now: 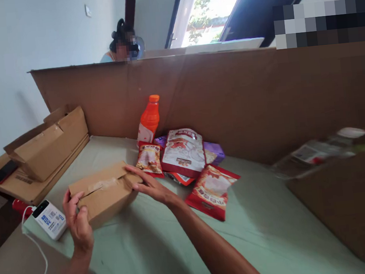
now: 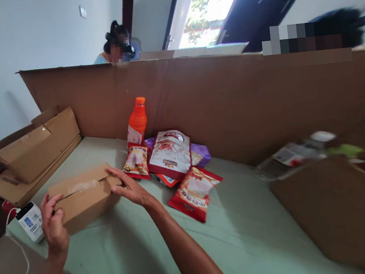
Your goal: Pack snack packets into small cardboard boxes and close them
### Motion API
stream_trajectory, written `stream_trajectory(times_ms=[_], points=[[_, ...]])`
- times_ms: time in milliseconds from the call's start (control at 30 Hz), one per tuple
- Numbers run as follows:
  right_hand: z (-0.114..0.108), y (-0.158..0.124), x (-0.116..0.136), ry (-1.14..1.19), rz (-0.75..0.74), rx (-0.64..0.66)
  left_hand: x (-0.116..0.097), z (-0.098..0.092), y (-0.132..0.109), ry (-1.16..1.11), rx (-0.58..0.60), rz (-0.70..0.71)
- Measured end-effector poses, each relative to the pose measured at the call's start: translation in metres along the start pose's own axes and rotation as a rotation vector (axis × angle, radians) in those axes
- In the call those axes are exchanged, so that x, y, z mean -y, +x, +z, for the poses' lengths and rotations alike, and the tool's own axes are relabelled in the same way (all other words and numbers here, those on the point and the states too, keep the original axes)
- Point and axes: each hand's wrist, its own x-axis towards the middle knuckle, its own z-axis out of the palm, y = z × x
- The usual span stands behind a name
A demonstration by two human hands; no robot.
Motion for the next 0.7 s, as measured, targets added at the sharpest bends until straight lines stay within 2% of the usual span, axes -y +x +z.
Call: stream_trajectory(times_ms=[67,133,267,333,433,600,700], points=[[0.006,0.043,-0.008,0.051,0.01,0.008,0.007,0.013,0.006,0.081,-0.102,-0.011],[0.01,0.078,-0.019,0.066,0.017,-0.017,0.016,0.027,0.015,0.121,-0.153,-0.025],[0.02,0.13,-0.05,0.09,0.106,-0.18,0.037,0.062,0.052,0.197,-0.237,-0.076],[0.03,0.149,-0.065,0.088,0.173,-0.263,0.045,0.081,0.075,0.244,-0.281,-0.124],[0.055,0.171,-0.082,0.085,0.22,-0.308,0.053,0.112,0.11,0.308,-0.327,-0.21],[0.096,0.203,-0.096,0.081,0.183,-0.268,0.059,0.153,0.161,0.367,-0.358,-0.321],[0.109,0.222,-0.105,0.07,0.163,-0.236,0.063,0.17,0.184,0.376,-0.348,-0.361]])
